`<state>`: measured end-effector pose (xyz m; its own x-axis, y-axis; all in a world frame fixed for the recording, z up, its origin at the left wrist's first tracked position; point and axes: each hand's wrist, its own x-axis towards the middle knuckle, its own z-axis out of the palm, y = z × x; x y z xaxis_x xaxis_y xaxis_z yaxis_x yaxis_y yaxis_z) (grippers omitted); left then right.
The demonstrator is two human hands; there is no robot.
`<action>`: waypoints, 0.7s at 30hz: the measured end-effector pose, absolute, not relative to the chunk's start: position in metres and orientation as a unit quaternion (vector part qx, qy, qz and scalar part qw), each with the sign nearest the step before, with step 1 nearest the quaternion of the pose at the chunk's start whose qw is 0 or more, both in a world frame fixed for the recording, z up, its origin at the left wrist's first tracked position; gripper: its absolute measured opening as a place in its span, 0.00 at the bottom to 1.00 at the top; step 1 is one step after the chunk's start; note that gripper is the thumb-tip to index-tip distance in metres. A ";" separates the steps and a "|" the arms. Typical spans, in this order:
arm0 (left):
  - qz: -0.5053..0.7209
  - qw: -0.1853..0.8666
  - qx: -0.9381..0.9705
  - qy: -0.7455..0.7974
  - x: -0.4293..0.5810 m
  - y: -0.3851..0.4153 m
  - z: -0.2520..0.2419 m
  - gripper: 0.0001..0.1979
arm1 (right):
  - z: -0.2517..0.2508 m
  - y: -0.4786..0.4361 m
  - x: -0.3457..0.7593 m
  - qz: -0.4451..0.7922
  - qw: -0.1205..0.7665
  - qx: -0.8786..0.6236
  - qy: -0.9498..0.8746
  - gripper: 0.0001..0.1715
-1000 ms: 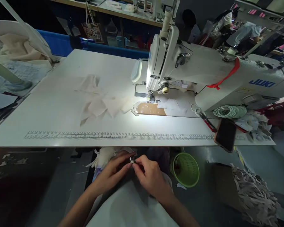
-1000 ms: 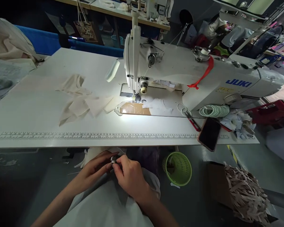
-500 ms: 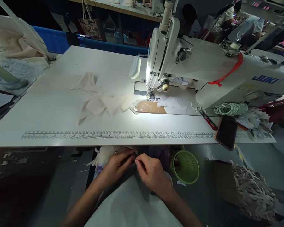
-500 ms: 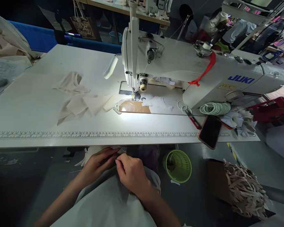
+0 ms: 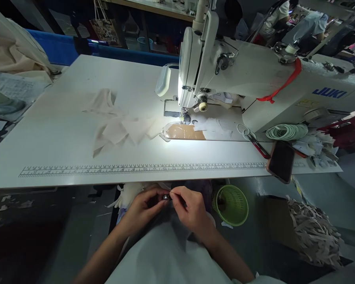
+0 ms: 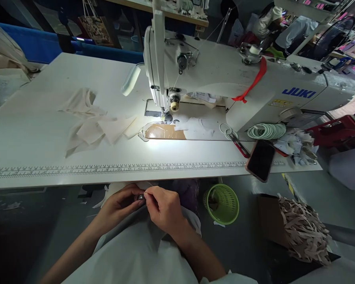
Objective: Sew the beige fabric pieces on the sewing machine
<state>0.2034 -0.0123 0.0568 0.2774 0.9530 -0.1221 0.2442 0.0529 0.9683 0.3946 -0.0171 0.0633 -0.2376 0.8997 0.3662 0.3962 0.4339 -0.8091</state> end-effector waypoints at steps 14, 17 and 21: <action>0.371 0.578 0.526 0.502 0.201 -0.020 0.054 0.20 | 0.066 -0.013 0.396 0.314 0.432 -0.446 -0.718 0.13; 0.381 0.608 0.478 0.507 0.202 -0.021 0.053 0.18 | 0.067 -0.012 0.396 0.331 0.425 -0.445 -0.716 0.13; 0.362 0.628 0.480 0.495 0.200 -0.019 0.056 0.16 | 0.070 -0.006 0.397 0.337 0.427 -0.408 -0.734 0.13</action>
